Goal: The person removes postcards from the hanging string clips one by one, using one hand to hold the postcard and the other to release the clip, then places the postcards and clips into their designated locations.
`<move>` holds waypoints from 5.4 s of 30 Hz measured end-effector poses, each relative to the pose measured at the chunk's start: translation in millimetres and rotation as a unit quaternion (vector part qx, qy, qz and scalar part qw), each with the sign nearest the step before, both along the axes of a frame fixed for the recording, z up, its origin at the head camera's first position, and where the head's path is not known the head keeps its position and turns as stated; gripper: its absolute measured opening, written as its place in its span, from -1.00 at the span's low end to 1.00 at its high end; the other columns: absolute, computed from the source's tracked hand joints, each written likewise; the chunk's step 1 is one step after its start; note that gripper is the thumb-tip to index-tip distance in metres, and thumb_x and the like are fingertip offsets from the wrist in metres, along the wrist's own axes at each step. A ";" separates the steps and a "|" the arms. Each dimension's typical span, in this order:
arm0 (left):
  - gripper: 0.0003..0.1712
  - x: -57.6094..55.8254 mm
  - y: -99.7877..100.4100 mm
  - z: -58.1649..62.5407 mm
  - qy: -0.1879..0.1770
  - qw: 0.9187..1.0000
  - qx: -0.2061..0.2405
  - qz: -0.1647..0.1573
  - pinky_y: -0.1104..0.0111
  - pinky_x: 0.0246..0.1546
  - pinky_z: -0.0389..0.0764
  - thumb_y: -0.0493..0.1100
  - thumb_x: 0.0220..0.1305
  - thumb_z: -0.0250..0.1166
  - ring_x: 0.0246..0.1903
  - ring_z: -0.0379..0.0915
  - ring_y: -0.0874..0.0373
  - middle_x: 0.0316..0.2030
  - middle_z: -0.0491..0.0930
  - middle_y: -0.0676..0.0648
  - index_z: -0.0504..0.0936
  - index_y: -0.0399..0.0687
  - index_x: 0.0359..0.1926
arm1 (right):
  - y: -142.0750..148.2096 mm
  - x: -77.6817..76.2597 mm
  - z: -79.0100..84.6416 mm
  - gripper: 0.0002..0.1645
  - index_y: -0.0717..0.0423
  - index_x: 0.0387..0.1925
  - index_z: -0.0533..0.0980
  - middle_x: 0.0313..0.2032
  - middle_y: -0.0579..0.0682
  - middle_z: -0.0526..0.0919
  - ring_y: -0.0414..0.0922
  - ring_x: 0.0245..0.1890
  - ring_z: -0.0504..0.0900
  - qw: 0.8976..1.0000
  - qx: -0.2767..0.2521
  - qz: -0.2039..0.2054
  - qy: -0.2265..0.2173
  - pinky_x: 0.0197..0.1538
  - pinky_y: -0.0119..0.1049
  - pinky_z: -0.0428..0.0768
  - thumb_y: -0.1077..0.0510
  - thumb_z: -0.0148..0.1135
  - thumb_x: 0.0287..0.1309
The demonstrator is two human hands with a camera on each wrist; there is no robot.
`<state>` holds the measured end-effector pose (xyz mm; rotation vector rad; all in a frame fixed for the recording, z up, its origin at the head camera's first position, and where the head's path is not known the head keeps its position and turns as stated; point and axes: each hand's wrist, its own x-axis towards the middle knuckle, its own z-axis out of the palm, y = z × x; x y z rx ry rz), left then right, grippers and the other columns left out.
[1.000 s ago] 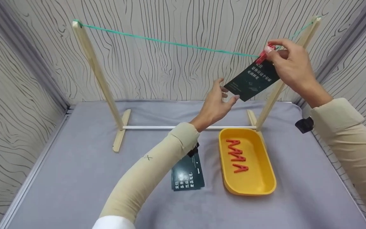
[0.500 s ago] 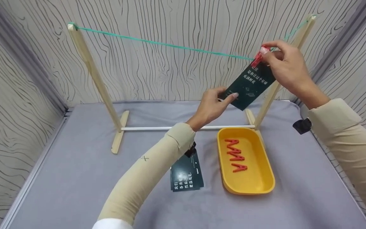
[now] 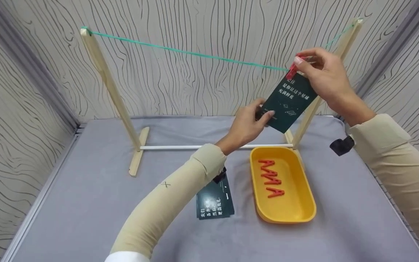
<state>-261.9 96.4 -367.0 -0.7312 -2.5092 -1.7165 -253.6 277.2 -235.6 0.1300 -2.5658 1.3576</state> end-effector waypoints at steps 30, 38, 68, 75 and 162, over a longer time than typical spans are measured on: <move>-0.60 -0.7 -15.0 -10.8 -0.024 1.000 0.011 -0.004 0.49 -0.14 0.67 -0.03 0.46 0.12 -0.24 0.62 0.28 -0.09 0.65 0.02 0.38 0.31 0.26 | -2.4 -4.9 -15.6 -0.66 0.00 -0.08 0.61 0.43 -0.08 0.22 -0.14 0.50 -0.04 0.992 0.040 -0.064 0.105 0.57 -0.02 -0.16 -0.10 0.31 0.22; -0.61 -2.7 -21.8 -17.7 -0.024 1.000 0.002 0.008 0.49 -0.16 0.67 -0.03 0.45 0.13 -0.26 0.62 0.27 -0.12 0.66 0.03 0.39 0.29 0.25 | -3.3 5.8 -14.2 -0.67 -0.03 -0.03 0.60 0.50 -0.12 0.11 -0.19 0.54 -0.06 0.987 0.021 -0.102 0.126 0.59 -0.12 -0.11 -0.08 0.28 0.25; -0.66 -6.5 -75.1 -63.1 -0.083 0.994 0.024 0.065 0.37 -0.30 0.71 -0.13 0.42 0.18 -0.28 0.68 0.22 -0.15 0.70 -0.06 0.41 0.13 0.17 | -11.7 54.0 -29.3 -0.77 0.34 -0.23 0.57 -0.11 0.20 0.75 -0.11 -0.01 0.73 0.889 0.026 0.024 0.456 0.39 -0.03 0.41 0.44 0.38 0.01; -0.64 -7.6 -89.4 -74.7 -0.117 0.990 0.058 0.058 0.30 -0.33 0.72 -0.21 0.41 0.18 -0.32 0.70 0.14 -0.19 0.72 -0.13 0.40 0.06 0.17 | -10.8 57.3 -40.0 -0.77 0.29 -0.23 0.59 -0.12 0.17 0.76 -0.06 -0.05 0.73 0.880 0.041 0.042 0.471 0.33 -0.11 0.44 0.40 0.40 0.01; -0.75 80.5 -153.0 -168.8 -0.270 0.961 -0.033 0.043 0.35 -0.39 0.66 -0.30 0.24 0.20 -0.34 0.70 0.13 -0.26 0.75 -0.23 0.44 -0.25 -0.07 | -15.8 99.8 -216.6 -0.81 -0.03 -0.31 0.53 -0.56 -0.15 0.43 -0.18 -0.49 0.42 0.817 0.432 0.290 -0.250 -0.29 -0.33 0.43 0.14 0.41 0.09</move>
